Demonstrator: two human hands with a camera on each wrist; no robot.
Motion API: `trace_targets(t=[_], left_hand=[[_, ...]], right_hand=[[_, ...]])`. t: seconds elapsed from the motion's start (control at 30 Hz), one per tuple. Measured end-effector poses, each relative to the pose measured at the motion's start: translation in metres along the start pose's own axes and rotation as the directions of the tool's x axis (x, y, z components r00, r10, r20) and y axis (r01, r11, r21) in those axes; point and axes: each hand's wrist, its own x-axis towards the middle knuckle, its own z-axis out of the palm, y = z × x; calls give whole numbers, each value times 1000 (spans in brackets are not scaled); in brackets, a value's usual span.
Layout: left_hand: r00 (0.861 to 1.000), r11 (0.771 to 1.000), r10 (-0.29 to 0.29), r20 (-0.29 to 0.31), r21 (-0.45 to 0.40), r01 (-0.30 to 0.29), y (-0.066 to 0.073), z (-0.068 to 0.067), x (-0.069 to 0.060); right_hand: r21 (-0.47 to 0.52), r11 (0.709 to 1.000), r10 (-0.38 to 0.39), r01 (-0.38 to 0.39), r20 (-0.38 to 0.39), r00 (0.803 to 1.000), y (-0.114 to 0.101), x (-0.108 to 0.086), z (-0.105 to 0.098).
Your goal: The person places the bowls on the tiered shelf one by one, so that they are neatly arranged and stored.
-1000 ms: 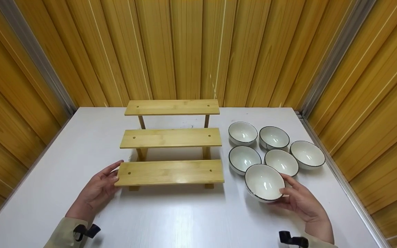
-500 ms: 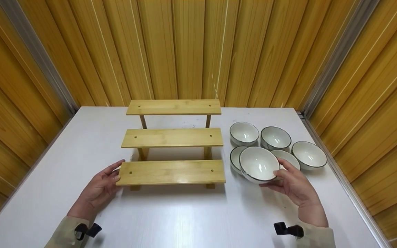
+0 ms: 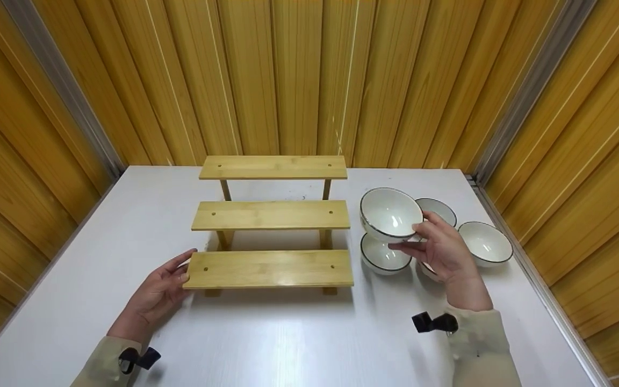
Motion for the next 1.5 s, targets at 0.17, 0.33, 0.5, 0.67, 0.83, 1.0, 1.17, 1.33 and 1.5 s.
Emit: trace_targets(t=[0.17, 0.33, 0.5, 0.67, 0.83, 1.0, 1.17, 1.33, 1.5], left_hand=[[1000, 1000, 10, 6, 8, -10, -1, -1, 0], [1000, 1000, 8, -7, 2, -8, -2, 0, 0], [1000, 1000, 11, -4, 6, -11, -2, 0, 0], [1000, 1000, 4, 1, 15, -4, -2, 0, 0], [1000, 1000, 0, -9, 7, 0, -2, 0, 0], [1000, 1000, -7, -2, -4, 7, -3, 0, 0], [1000, 1000, -7, -6, -2, 7, -4, -1, 0], [1000, 1000, -10, -12, -5, 9, -4, -1, 0], [1000, 1000, -11, -7, -1, 11, -4, -3, 0]], right_hand=[[-23, 1000, -21, 20, -73, 997, -8, 21, 14], [-33, 999, -12, 8, -120, 993, -14, 44, 30], [-35, 999, 6, -12, -160, 987, -20, 69, 48], [-45, 998, 32, -41, -201, 979, -22, 94, 65], [-48, 997, 50, -62, -207, 977, -21, 117, 84], [-83, 994, 46, -66, -221, 974, -19, 140, 104], [-90, 992, 61, -84, -234, 970, -15, 163, 122], [-67, 991, 90, -112, -270, 959, -7, 187, 138], [-70, 988, 111, -138, -305, 946, 3, 210, 153]])
